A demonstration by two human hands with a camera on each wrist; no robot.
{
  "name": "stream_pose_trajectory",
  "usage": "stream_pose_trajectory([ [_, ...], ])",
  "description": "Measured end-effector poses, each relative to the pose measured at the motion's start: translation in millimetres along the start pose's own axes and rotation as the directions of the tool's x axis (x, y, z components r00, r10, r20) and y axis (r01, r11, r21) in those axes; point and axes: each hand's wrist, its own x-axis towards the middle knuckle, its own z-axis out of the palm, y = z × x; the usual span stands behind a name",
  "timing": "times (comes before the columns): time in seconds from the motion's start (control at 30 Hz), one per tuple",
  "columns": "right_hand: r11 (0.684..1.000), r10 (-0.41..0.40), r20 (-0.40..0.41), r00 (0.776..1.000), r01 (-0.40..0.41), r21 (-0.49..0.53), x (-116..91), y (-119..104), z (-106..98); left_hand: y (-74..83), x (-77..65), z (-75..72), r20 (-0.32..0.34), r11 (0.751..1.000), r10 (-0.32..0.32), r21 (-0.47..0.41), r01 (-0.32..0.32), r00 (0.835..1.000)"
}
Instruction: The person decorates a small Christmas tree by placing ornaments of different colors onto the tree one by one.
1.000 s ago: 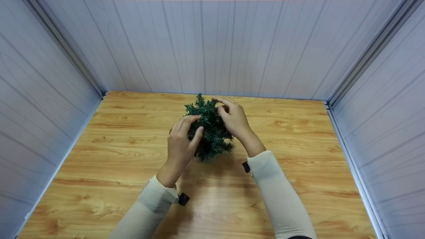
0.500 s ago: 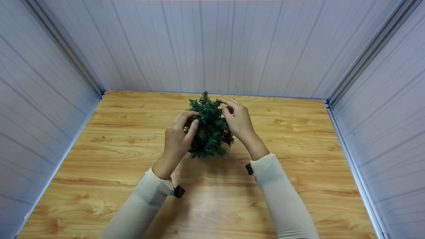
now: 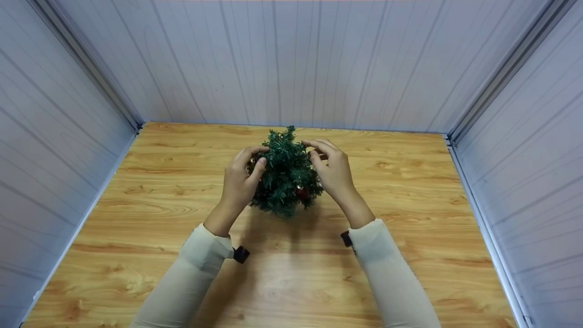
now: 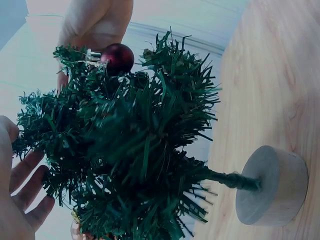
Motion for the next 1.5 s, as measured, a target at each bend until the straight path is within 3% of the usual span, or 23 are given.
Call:
stream_pose_trajectory([
  [0.23,1.000,-0.014,-0.038,0.999,0.015,0.008,-10.5,1.0,-0.9,-2.9,5.0,0.1,-0.009,0.998,-0.002,-0.056,0.001,1.000],
  [0.83,0.995,-0.088,-0.103,0.991,0.093,0.042,-25.3,1.8,1.7,-11.6,8.3,-3.9,0.009,0.996,-0.055,-0.065,0.055,0.998],
  [0.97,0.994,-0.064,-0.117,0.991,0.073,0.075,-18.7,1.5,-0.1,-9.4,-11.5,-6.1,-0.050,0.994,-0.094,-0.068,0.090,0.994],
  [1.1,0.992,-0.019,-0.064,0.998,0.026,0.121,-2.4,4.7,-3.6,-3.6,-45.6,-2.4,-0.093,0.981,-0.195,-0.033,0.193,0.976],
  [1.27,0.988,0.104,0.114,0.988,-0.115,0.098,17.3,12.6,-7.8,4.5,-75.7,11.7,-0.022,0.951,-0.308,0.002,0.308,0.951],
  [1.37,0.980,0.190,0.202,0.961,-0.197,0.015,21.3,16.1,-7.9,6.4,-83.7,18.1,0.038,0.944,-0.330,-0.007,0.331,0.943],
  [1.5,0.975,0.221,0.257,0.941,-0.211,-0.065,21.6,19.9,-6.4,6.7,-87.9,22.3,0.102,0.944,-0.326,-0.005,0.329,0.940],
])
